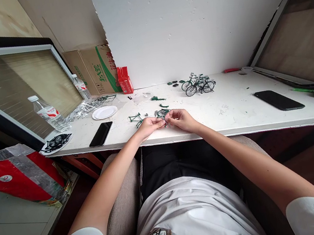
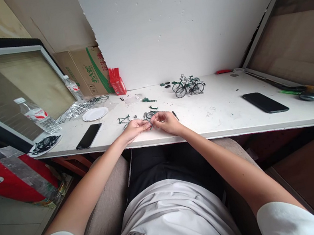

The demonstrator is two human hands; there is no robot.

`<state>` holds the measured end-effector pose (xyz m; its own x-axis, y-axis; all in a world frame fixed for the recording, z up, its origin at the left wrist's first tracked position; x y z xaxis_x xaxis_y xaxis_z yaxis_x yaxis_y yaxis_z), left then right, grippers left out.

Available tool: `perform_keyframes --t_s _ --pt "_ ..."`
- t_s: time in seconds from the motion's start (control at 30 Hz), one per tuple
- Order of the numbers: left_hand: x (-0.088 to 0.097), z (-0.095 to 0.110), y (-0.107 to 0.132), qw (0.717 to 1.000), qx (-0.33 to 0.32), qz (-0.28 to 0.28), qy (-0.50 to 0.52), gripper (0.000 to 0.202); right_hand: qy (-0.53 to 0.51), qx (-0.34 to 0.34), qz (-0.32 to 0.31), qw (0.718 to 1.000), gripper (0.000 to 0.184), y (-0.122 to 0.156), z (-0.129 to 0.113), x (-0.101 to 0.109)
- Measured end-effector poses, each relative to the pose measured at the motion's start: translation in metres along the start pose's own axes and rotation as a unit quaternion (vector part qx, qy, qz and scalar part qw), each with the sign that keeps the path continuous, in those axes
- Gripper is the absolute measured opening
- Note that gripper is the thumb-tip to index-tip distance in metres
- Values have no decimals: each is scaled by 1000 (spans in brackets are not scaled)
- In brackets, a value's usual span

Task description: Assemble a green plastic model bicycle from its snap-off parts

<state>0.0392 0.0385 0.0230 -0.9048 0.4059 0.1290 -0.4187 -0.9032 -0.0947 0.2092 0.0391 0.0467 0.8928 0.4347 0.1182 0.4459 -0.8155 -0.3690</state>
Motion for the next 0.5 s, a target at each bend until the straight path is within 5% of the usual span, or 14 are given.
perform_keyframes --t_s 0.5 --pt "0 0 1 999 19 -3 29 54 43 25 -51 997 38 -1 2 -3"
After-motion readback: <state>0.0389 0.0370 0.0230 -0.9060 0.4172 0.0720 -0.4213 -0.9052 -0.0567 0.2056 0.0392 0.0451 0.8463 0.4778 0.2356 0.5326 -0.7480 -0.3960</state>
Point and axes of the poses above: each hand's wrist, its own y-axis away from the middle knuckle, its own x-axis out of the back of the hand, z = x × y, the point moved 6 cm from there along -y, towards the middle knuckle, and after that the axes turned 11 degrees about -y, right-handed, at the moved point
